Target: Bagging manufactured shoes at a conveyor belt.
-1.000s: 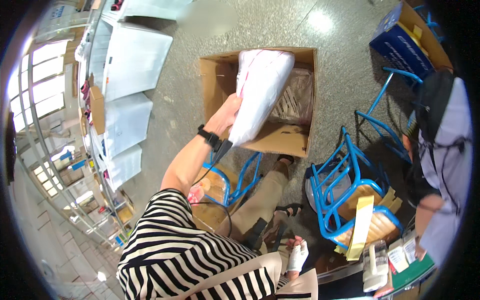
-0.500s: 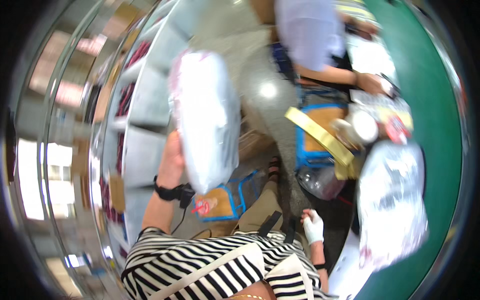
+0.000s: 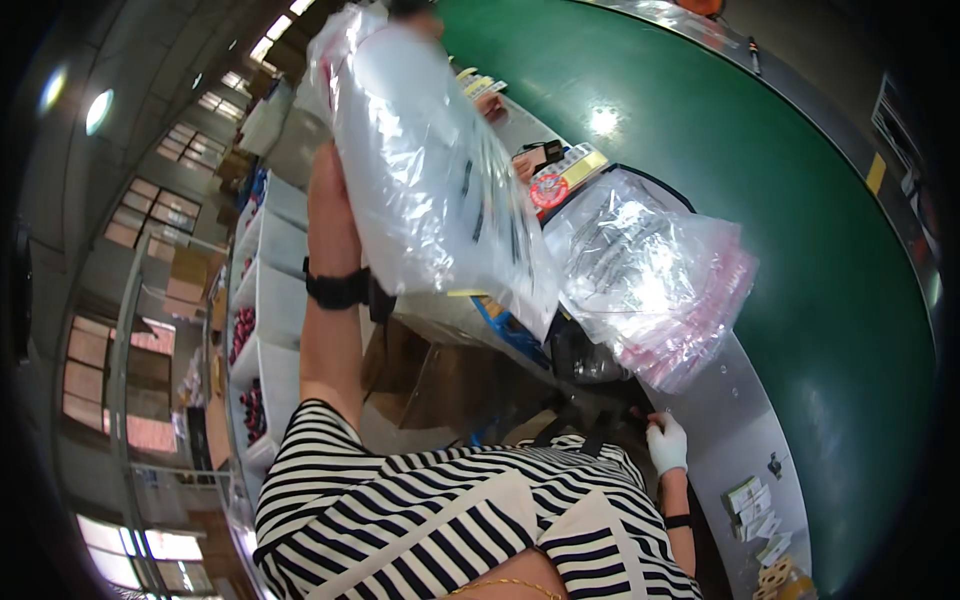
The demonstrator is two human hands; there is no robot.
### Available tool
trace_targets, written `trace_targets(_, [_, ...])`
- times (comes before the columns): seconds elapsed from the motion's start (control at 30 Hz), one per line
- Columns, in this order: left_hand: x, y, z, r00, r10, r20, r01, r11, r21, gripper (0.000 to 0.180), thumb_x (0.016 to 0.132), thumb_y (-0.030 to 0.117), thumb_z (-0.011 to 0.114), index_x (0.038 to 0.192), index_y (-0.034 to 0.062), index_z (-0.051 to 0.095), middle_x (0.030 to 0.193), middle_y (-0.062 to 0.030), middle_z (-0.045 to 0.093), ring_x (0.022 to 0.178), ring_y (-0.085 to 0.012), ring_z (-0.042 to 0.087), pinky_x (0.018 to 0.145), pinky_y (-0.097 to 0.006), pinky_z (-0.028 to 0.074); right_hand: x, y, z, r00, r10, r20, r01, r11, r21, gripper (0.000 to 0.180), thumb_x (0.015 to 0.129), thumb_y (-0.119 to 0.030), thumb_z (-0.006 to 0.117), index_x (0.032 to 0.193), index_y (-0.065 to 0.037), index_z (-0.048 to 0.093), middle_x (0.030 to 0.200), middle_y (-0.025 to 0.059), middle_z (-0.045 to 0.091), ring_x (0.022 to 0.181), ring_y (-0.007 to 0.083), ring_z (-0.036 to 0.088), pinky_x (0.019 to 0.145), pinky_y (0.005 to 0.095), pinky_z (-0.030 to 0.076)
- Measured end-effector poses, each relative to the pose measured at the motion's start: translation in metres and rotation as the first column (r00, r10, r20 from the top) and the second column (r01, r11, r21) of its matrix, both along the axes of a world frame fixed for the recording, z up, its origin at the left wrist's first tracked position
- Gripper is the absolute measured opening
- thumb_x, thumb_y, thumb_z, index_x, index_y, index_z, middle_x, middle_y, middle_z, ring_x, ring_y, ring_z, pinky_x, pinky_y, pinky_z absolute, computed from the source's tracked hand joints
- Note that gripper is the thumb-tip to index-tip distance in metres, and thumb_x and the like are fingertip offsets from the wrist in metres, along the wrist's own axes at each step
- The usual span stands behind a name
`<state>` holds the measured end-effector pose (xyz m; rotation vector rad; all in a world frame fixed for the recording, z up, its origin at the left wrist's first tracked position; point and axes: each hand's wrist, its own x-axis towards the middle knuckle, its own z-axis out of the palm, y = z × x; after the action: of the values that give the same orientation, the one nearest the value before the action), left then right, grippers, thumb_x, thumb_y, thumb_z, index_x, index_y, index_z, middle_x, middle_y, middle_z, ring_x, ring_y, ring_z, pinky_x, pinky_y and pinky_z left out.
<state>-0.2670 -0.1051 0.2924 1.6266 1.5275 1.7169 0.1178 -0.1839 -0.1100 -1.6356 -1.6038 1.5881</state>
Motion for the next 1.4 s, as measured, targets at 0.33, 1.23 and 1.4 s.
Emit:
trace_targets(0.33, [0.111,0.113,-0.182,0.907,-0.272,-0.322,0.145,0.918,-0.369,0.015,0.068,0.005,0.05,0.078,0.0005,0.06,0.071,-0.0211,0.058,0.065,-0.0352,0.056,0.06,-0.041,0.044,0.062,-0.035,-0.014,0.975,-0.202,-0.09,0.191,0.974,-0.12,0.016,0.078,-0.009,0.05,0.089,0.0,0.058,0.067,0.0082,0.057,0.062,0.0143,0.053,0.06,0.0273,0.043])
trace_targets(1.23, [0.124,0.082,-0.22,0.746,-0.66,-0.09,0.278,0.431,-0.859,0.072,0.074,0.052,0.06,0.123,0.0005,0.045,0.115,-0.0225,0.054,0.106,-0.0311,0.053,0.088,-0.034,0.042,0.082,0.0,0.046,0.953,-0.295,0.064,0.282,0.946,0.158,0.019,0.084,-0.012,0.048,0.097,0.001,0.054,0.071,0.0031,0.055,0.061,0.0082,0.05,0.054,0.0226,0.041])
trace_targets(1.4, [0.114,0.091,-0.26,0.789,-0.586,-0.182,0.256,0.583,-0.771,0.05,0.077,0.047,0.06,0.107,0.0067,0.058,0.084,-0.0139,0.063,0.079,-0.0243,0.062,0.068,-0.034,0.047,0.027,0.058,0.113,0.853,-0.474,-0.22,0.492,0.87,0.031,0.039,0.086,-0.019,0.052,0.12,-0.002,0.043,0.094,0.0102,0.057,0.073,0.0137,0.056,0.06,0.0226,0.045])
